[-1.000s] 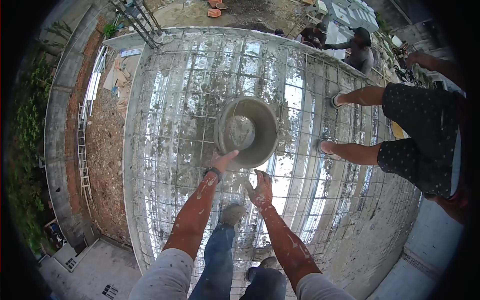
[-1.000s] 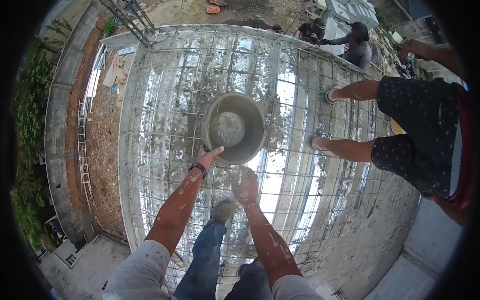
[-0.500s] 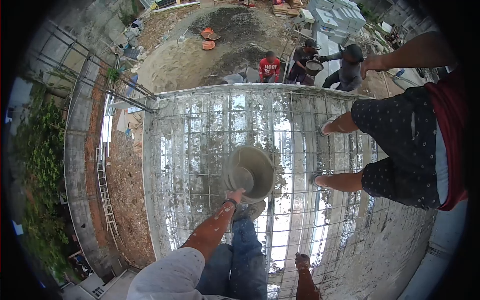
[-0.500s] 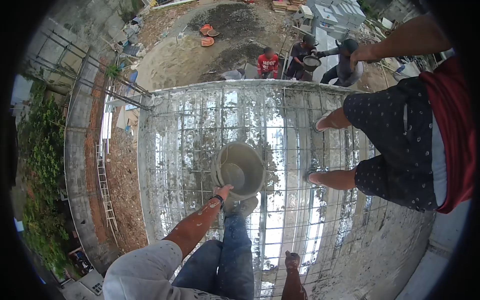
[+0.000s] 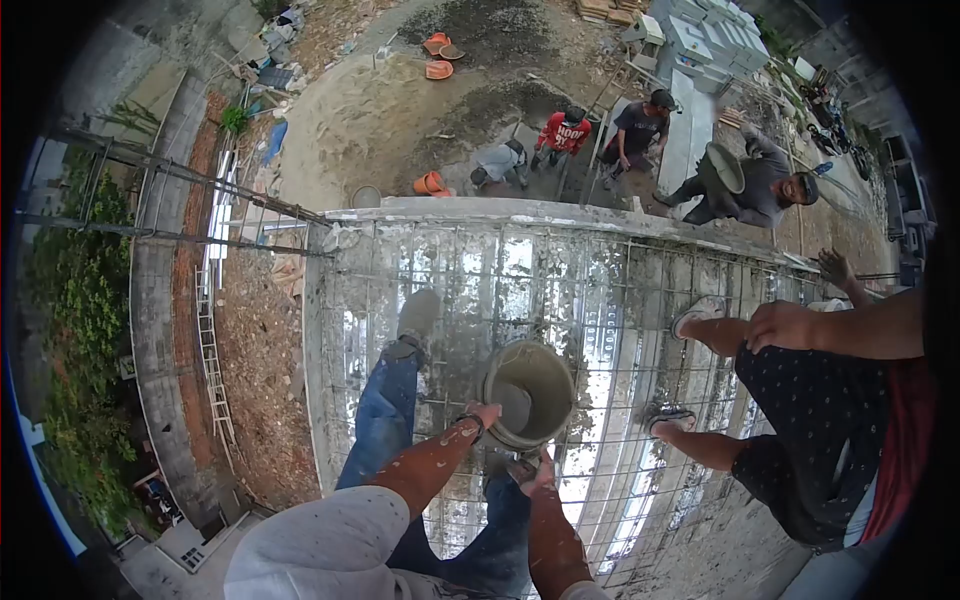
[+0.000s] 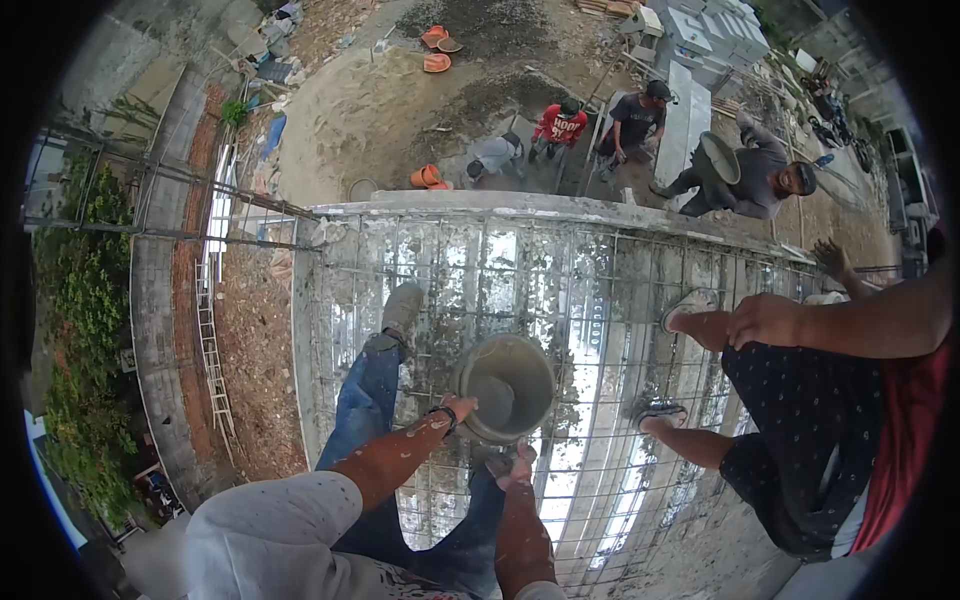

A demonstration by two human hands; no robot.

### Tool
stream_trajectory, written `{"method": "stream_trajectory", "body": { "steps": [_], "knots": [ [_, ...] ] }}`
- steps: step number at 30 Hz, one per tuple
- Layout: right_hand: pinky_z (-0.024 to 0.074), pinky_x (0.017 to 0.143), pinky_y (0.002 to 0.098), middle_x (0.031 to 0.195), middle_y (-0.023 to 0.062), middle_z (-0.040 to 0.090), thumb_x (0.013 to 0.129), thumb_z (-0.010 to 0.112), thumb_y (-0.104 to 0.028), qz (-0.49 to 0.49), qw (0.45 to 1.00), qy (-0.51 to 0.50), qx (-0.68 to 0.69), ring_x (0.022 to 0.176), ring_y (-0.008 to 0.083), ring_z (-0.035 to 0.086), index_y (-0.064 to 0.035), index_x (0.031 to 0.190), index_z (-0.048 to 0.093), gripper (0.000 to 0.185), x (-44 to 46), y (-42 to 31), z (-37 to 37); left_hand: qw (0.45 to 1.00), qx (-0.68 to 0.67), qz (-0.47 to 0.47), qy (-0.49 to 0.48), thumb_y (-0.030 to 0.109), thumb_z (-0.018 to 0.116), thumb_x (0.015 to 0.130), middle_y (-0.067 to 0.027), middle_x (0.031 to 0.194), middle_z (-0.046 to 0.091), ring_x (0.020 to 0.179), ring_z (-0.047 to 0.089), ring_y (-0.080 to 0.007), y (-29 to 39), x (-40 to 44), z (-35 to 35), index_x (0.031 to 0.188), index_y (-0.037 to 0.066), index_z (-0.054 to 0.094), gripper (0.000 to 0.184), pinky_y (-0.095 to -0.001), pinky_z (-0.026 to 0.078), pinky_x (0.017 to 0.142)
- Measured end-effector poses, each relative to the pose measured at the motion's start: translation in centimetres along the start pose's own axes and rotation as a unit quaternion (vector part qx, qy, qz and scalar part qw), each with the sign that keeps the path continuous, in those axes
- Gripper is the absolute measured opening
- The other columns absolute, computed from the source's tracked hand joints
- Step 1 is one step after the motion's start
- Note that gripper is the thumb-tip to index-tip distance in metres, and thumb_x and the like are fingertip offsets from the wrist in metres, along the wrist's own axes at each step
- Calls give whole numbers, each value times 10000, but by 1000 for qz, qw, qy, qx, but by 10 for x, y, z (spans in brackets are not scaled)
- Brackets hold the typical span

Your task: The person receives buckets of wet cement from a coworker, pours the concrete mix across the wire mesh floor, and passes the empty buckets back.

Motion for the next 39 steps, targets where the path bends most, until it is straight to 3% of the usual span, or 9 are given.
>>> {"method": "stream_trajectory", "body": {
  "steps": [3, 10, 12, 18, 25, 32, 34, 36, 39],
  "knots": [
    [496, 919, 463, 1193, 221, 537, 837, 649, -405, -35, 997, -29, 64, 1087, 357, 553, -91, 1304, 467, 592, 11, -4, 79, 998, 45, 23, -48, 373, 444, 850, -243, 1219, 567, 1133, 543, -375, 22, 16, -45, 1139, 3, 586, 490, -451, 326, 1029],
    [504, 864, 417, 1155, 96, 559, 755, 707, -425, -140, 971, 92, -169, 1004, 273, 580, -132, 1233, 512, 593, -73, -33, 312, 950, 220, 211, -74, 246, 283, 975, -76, 1321, 541, 1140, 566, -291, 91, 17, -184, 1274, 152, 493, 377, -555, 250, 1061],
    [505, 868, 401, 1144, 90, 570, 743, 707, -362, -187, 975, 18, -116, 1001, 249, 587, -124, 1201, 528, 547, -78, -38, 378, 958, 107, 262, -40, 359, 371, 924, -149, 1271, 554, 1143, 545, -330, 115, 15, -234, 1263, 123, 512, 437, -504, 273, 1061],
    [506, 777, 371, 1039, 42, 614, 736, 700, -261, -230, 965, -79, -92, 898, 212, 606, -111, 1113, 557, 430, -103, -46, 509, 974, -164, 154, 30, 533, 540, 820, -254, 1250, 539, 1212, 476, -375, 192, -55, -414, 1271, 79, 532, 640, -431, 277, 1086],
    [541, 727, 380, 929, 51, 607, 782, 678, -231, -279, 942, -55, -179, 825, 219, 609, -104, 1005, 573, 277, -98, -32, 519, 988, -20, 142, 56, 484, 424, 922, -152, 1259, 561, 1225, 442, -374, 147, 15, -408, 1299, 197, 530, 485, -407, 305, 1061],
    [539, 841, 414, 1000, 61, 591, 789, 681, -211, -247, 948, -94, -175, 923, 232, 605, -56, 1001, 585, 279, -108, -5, 596, 916, -333, 170, 144, 171, 683, 729, -182, 1028, 639, 920, 623, -238, 156, -13, -507, 1203, -60, 504, 557, -341, 499, 816],
    [539, 821, 383, 985, 43, 596, 764, 682, -148, -243, 945, -125, -179, 886, 211, 610, -64, 1024, 587, 290, -124, -3, 659, 867, -417, 195, 192, 147, 685, 729, -173, 1047, 635, 928, 612, -208, 172, -23, -560, 1206, -72, 502, 556, -324, 494, 828],
    [521, 901, 466, 1076, 75, 588, 845, 667, -323, -259, 926, -185, -202, 1005, 273, 598, -46, 976, 598, 314, -112, -3, 713, 855, -364, 195, 314, 135, 680, 729, -170, 1071, 629, 955, 601, -207, 183, -28, -617, 1229, -76, 488, 575, -323, 491, 843],
    [531, 875, 453, 1118, 66, 569, 845, 658, -307, -253, 903, -272, -216, 1004, 257, 590, -70, 1088, 563, 352, -147, 13, 845, 830, -368, 262, 327, 305, 727, 733, -181, 1134, 596, 1035, 567, -240, 237, -85, -738, 1235, -95, 487, 685, -330, 483, 869]
  ]
}}
Point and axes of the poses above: each hand's wrist, its own x-axis towards the middle knuckle, its own z-axis out of the palm, y = z × x, the point moved 8 cm from there along x, towards the middle knuckle
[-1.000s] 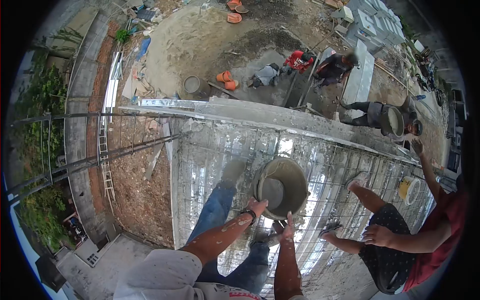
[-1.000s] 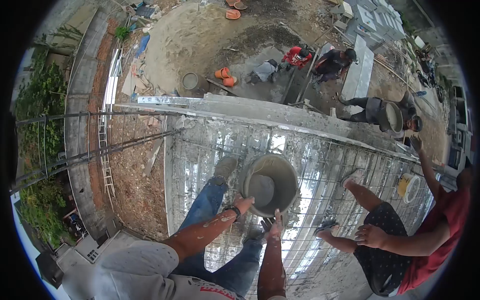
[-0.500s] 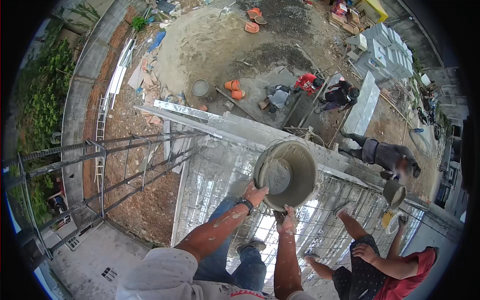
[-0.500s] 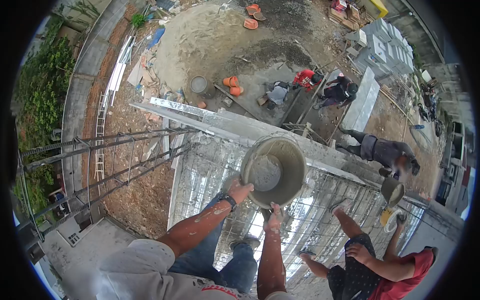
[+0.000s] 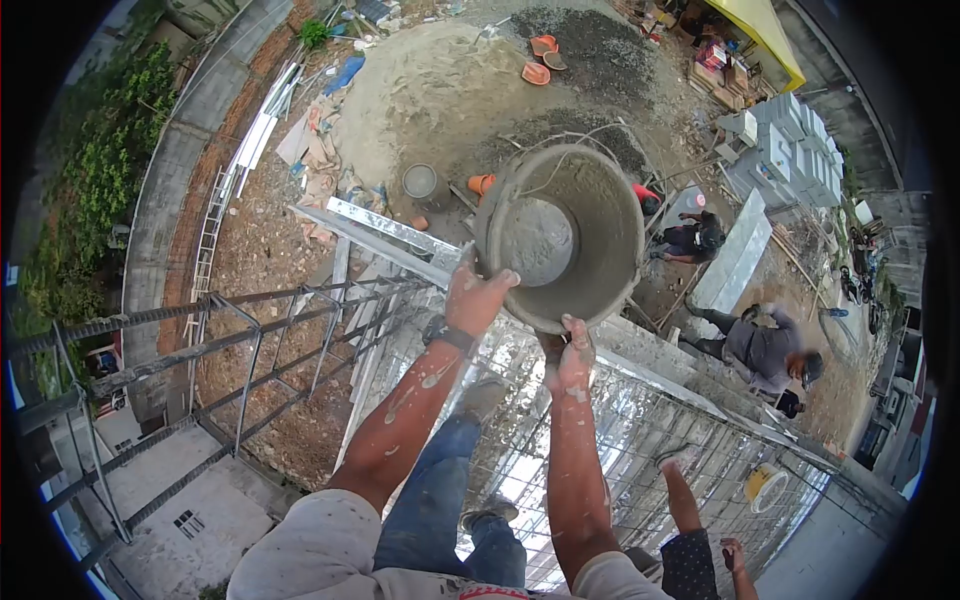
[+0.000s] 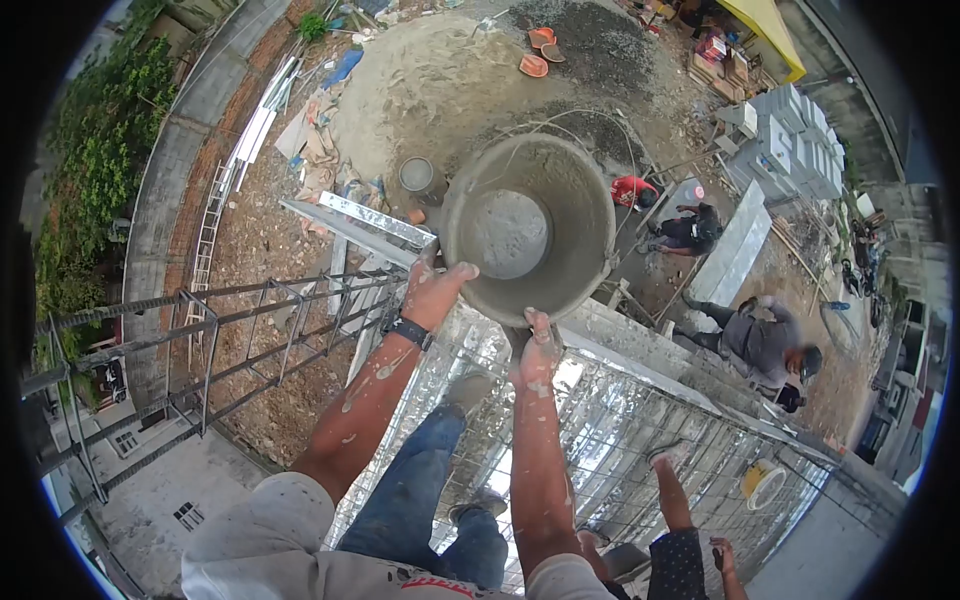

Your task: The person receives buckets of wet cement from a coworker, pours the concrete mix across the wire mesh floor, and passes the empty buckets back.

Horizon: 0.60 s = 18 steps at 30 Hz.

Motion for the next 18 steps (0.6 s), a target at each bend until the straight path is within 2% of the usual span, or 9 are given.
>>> {"method": "stream_trajectory", "body": {
  "steps": [4, 6, 9, 10, 12, 14, 16, 17, 18],
  "knots": [
    [439, 932, 444, 1248, 91, 528, 818, 695, -375, 73, 986, -128, -84, 1067, 274, 559, -47, 1239, 534, 557, 61, -17, 146, 995, 17, -24, 100, 626, 658, 728, -276, 1292, 475, 1181, 489, -346, 52, 100, -59, 1316, -142, 381, 1006, -378, 404, 983],
    [412, 947, 408, 1235, 126, 556, 817, 691, -418, 50, 947, -136, -287, 1067, 260, 559, -9, 1271, 525, 634, 85, -1, 167, 990, 15, -69, 121, 690, 618, 727, -323, 1341, 416, 1226, 454, -402, 53, 105, -78, 1367, -146, 294, 1101, -384, 360, 1027],
    [442, 873, 340, 1090, 135, 631, 832, 687, -394, -54, 814, -148, -560, 977, 216, 593, 16, 1223, 563, 580, 84, 6, 154, 981, 97, 11, 169, 664, 620, 745, -311, 1409, 337, 1308, 356, -398, 21, 95, -88, 1406, -120, 231, 1097, -379, 288, 1087],
    [454, 834, 321, 1036, 135, 650, 839, 686, -364, -46, 847, -161, -504, 929, 200, 606, 19, 1208, 575, 543, 80, 18, 134, 977, 116, 54, 170, 654, 616, 757, -301, 1422, 323, 1334, 318, -391, -6, 86, -85, 1421, -104, 210, 1087, -377, 256, 1109],
    [481, 769, 305, 990, 138, 668, 858, 674, -331, -23, 882, -167, -440, 873, 195, 633, 17, 1215, 566, 511, 79, 60, 57, 982, 146, 48, 110, 621, 613, 782, -286, 1464, 262, 1378, 241, -379, -64, 53, -74, 1439, -78, 188, 1049, -384, 208, 1133],
    [510, 728, 309, 990, 154, 665, 874, 666, -287, 61, 902, -116, -410, 860, 197, 646, 28, 1233, 539, 494, 61, 97, -54, 982, 165, -79, 36, 601, 607, 797, -292, 1484, 214, 1395, 206, -379, -134, 8, -67, 1445, -68, 180, 1024, -384, 197, 1137],
    [530, 705, 295, 992, 144, 668, 857, 693, -218, 99, 906, -78, -403, 850, 172, 642, 52, 1196, 544, 458, 53, 161, -235, 957, 232, -171, -26, 606, 599, 792, -305, 1465, 247, 1379, 242, -392, -221, -38, -60, 1445, -68, 174, 1031, -386, 224, 1128],
    [528, 688, 293, 986, 151, 673, 861, 682, -185, 104, 823, -38, -557, 844, 173, 643, 45, 1144, 584, 378, 17, 148, -288, 943, 256, -205, -50, 609, 596, 789, -311, 1456, 263, 1371, 260, -398, -258, -62, -57, 1445, -68, 171, 1034, -388, 237, 1124],
    [522, 682, 318, 925, 135, 690, 864, 675, -253, 206, 809, 26, -550, 815, 201, 650, 14, 1101, 625, 361, -16, 156, -368, 935, 260, -232, -65, 611, 592, 787, -318, 1446, 280, 1363, 279, -405, -279, -88, -55, 1445, -68, 168, 1037, -389, 250, 1119]
  ]
}}
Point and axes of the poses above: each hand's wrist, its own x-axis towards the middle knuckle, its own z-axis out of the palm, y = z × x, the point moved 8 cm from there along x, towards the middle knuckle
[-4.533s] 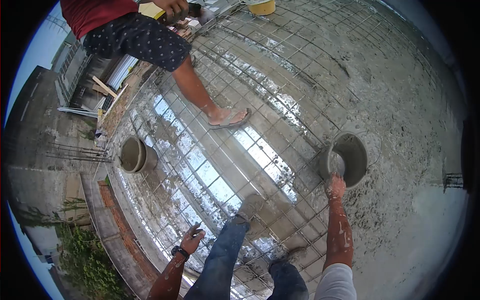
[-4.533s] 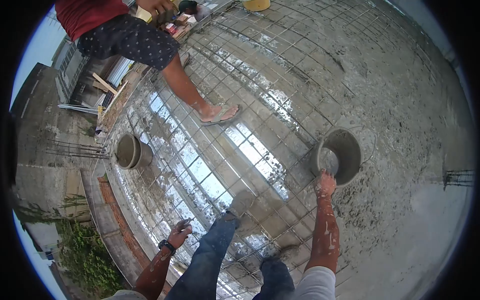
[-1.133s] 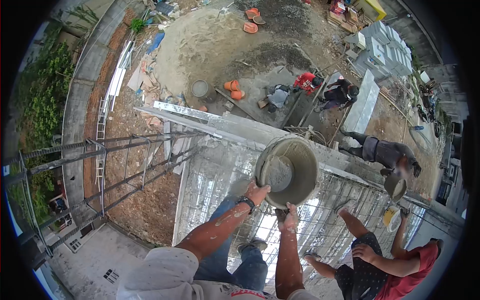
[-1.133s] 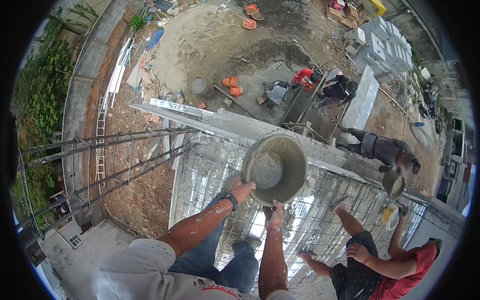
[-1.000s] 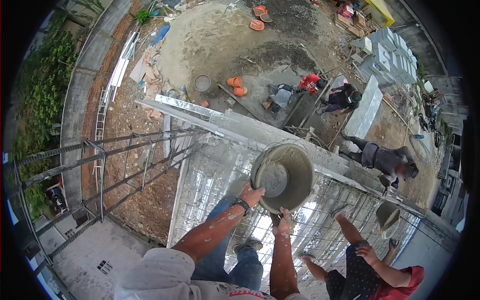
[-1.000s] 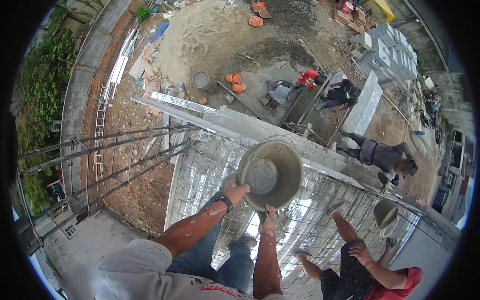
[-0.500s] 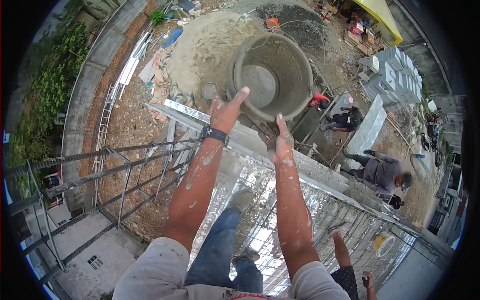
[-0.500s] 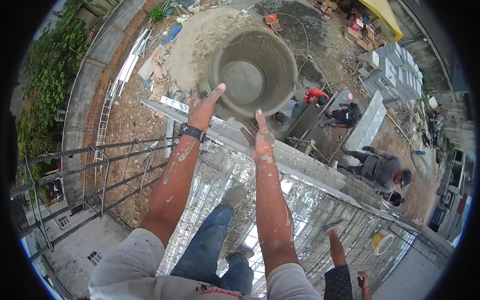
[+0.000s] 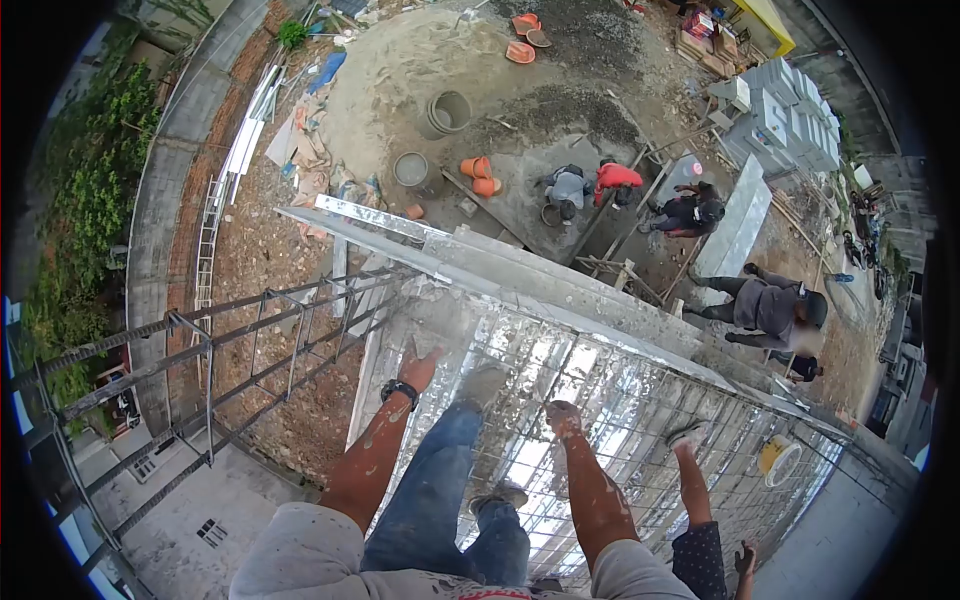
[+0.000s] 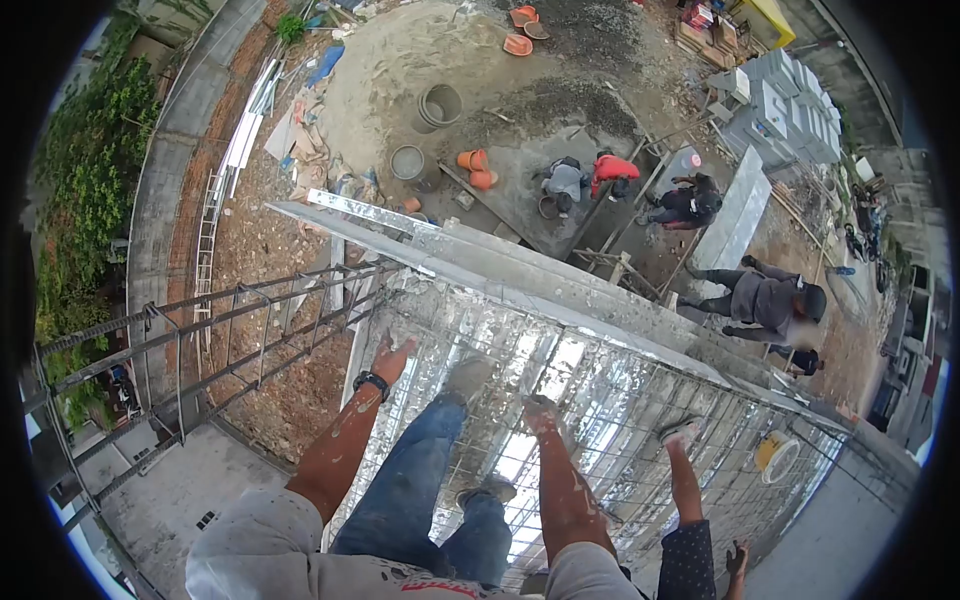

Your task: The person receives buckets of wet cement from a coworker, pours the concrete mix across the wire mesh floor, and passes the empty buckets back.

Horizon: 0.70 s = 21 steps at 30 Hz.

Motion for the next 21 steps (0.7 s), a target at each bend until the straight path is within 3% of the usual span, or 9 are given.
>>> {"method": "stream_trajectory", "body": {
  "steps": [1, 2, 3, 5, 8, 9, 12, 14, 21],
  "knots": [
    [506, 678, 354, 841, 103, 698, 867, 647, -361, 30, 980, 68, -186, 762, 230, 650, -28, 1020, 675, 368, -39, 28, -32, 1000, -2, -15, -23, 618, 587, 784, -321, 1437, 293, 1361, 286, -401, -8, -22, 11, 1447, -65, 166, 1041, -388, 255, 1118],
    [497, 701, 368, 804, 101, 695, 861, 619, -443, -3, 978, 89, -186, 722, 247, 646, -52, 985, 695, 417, -52, 87, -50, 998, -4, -31, -47, 624, 581, 782, -324, 1428, 307, 1359, 293, -397, -17, -37, 22, 1449, -61, 164, 1044, -388, 260, 1117],
    [494, 700, 367, 773, 103, 685, 863, 618, -434, 30, 959, 75, -273, 713, 243, 638, -54, 923, 709, 395, -49, 167, -67, 997, 21, -29, -72, 628, 576, 784, -319, 1431, 308, 1358, 297, -393, -18, -47, 33, 1451, -59, 158, 1044, -386, 262, 1117],
    [504, 632, 380, 729, 82, 670, 857, 650, -385, 74, 932, 47, -352, 674, 227, 629, -45, 924, 695, 349, -98, 193, -97, 990, 67, -24, -123, 634, 565, 788, -308, 1435, 309, 1356, 306, -384, -22, -63, 55, 1455, -54, 146, 1045, -383, 266, 1116],
    [501, 544, 372, 743, 57, 670, 857, 673, -309, 179, 970, 90, -135, 628, 197, 621, -37, 929, 678, 282, -146, 195, -119, 980, 120, 35, -158, 667, 568, 776, -286, 1438, 325, 1335, 349, -365, -27, -54, 95, 1467, -11, 161, 1050, -366, 295, 1097],
    [498, 506, 344, 783, 59, 671, 856, 684, -267, 172, 979, 103, 38, 613, 176, 625, -31, 992, 656, 273, -141, 210, -112, 980, 99, 51, -163, 683, 559, 776, -276, 1430, 346, 1330, 359, -357, -6, -63, 94, 1472, 12, 173, 1041, -366, 303, 1091],
    [449, 520, 282, 777, 27, 643, 844, 699, -238, 109, 970, 95, 195, 646, 113, 594, -45, 1024, 662, 267, -147, 137, -89, 971, 97, 96, -196, 698, 546, 776, -257, 1393, 405, 1319, 374, -348, 45, -76, 95, 1473, 40, 199, 1019, -375, 309, 1084],
    [490, 534, 332, 853, 77, 673, 872, 668, -289, 11, 972, 69, 225, 661, 184, 639, -42, 1092, 615, 335, -129, 105, -61, 968, 75, 114, -211, 697, 545, 775, -244, 1375, 432, 1310, 386, -344, 64, -77, 97, 1472, 49, 209, 1009, -380, 306, 1084],
    [521, 694, 344, 997, 78, 659, 870, 672, -353, -69, 949, 4, 307, 809, 195, 644, -61, 1198, 573, 450, -160, -8, 39, 968, 82, 129, -198, 590, 621, 787, -261, 1367, 441, 1286, 422, -368, 57, -77, 107, 1475, 77, 216, 949, -402, 344, 1058]
  ]
}}
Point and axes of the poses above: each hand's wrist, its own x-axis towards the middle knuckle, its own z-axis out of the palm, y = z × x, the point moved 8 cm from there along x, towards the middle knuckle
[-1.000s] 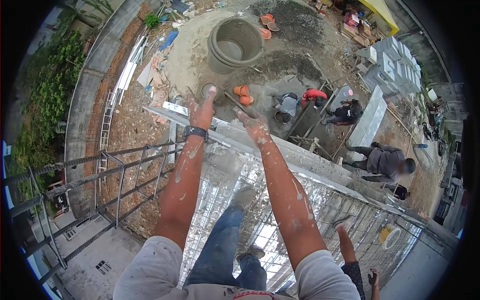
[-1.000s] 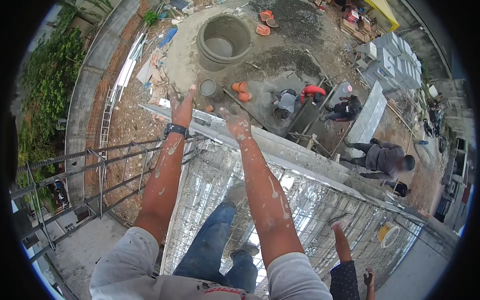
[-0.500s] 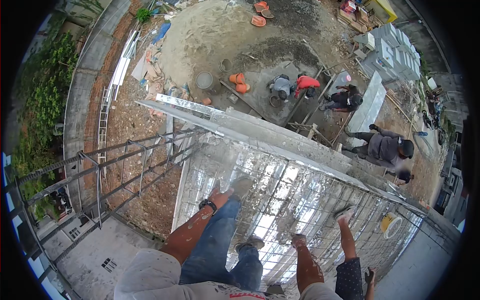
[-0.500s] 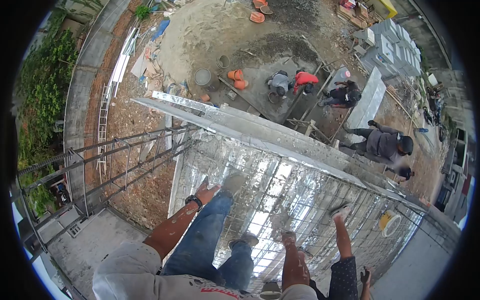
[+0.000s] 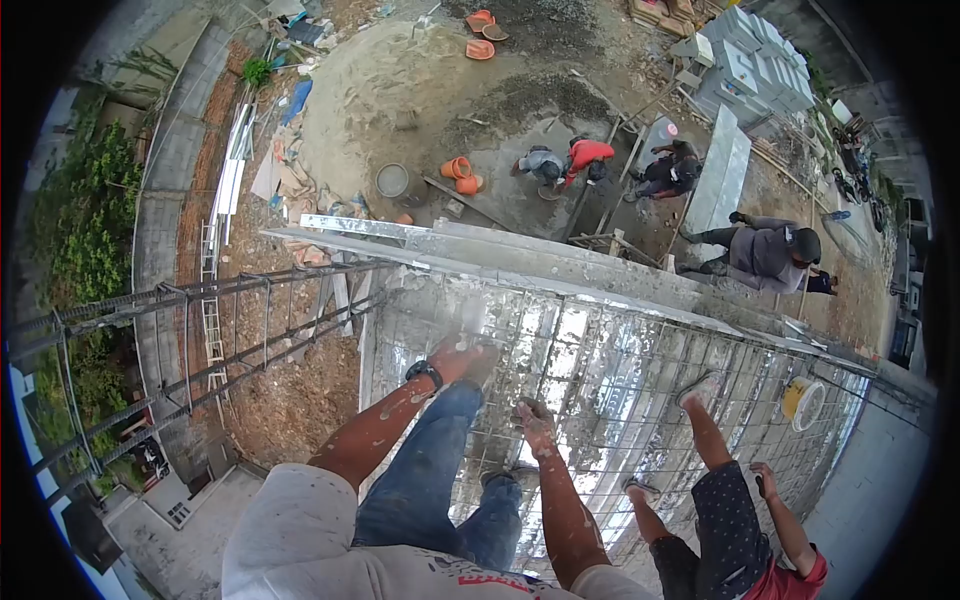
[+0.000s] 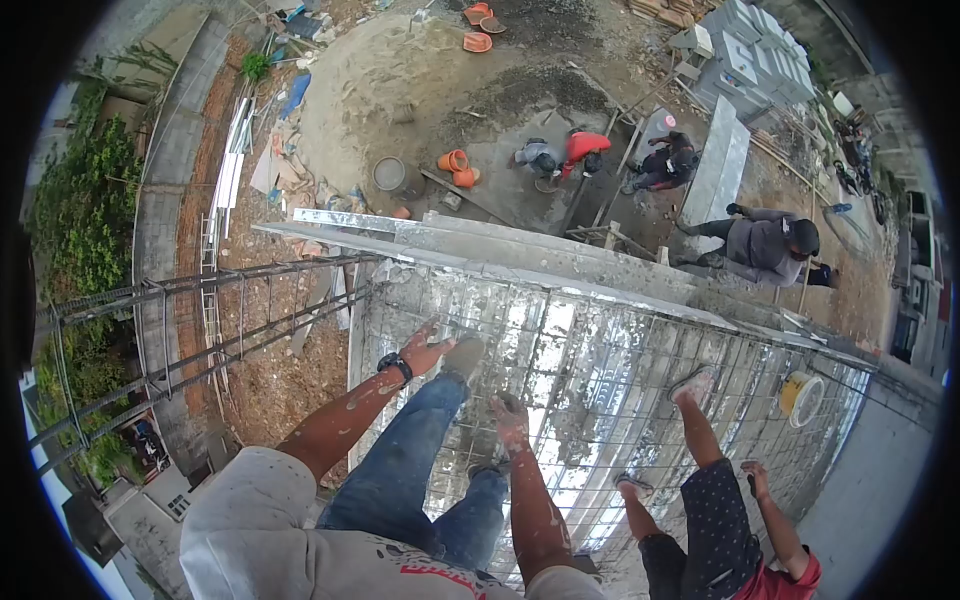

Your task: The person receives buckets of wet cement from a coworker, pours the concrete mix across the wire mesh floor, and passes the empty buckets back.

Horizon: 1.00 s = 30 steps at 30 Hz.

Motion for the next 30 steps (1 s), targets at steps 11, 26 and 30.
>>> {"method": "stream_trajectory", "body": {
  "steps": [11, 26, 30],
  "knots": [
    [516, 643, 321, 951, 111, 672, 859, 683, -356, 77, 976, 133, 153, 799, 211, 663, -46, 1182, 574, 460, -177, 145, -111, 955, 284, 60, -59, 618, 589, 790, -310, 1383, 391, 1272, 429, -391, 31, -93, 85, 1402, -60, 303, 957, -400, 372, 1043],
    [506, 757, 392, 901, 170, 698, 793, 690, -356, 239, 805, 469, 274, 809, 308, 666, 29, 1009, 664, 442, -594, 776, -136, 700, 563, 300, -321, 513, 603, 843, -243, 1289, 525, 1212, 499, -343, -86, -498, 572, 1360, 18, 427, 738, -404, 390, 1015],
    [493, 654, 382, 797, 159, 681, 841, 659, -319, 297, 634, 559, 443, 674, 238, 647, 39, 974, 663, 382, -729, 825, -87, 690, 461, 288, -477, 432, 703, 789, -233, 1205, 587, 1110, 580, -292, -182, -492, 687, 1333, -48, 417, 780, -359, 456, 934]
  ]
}}
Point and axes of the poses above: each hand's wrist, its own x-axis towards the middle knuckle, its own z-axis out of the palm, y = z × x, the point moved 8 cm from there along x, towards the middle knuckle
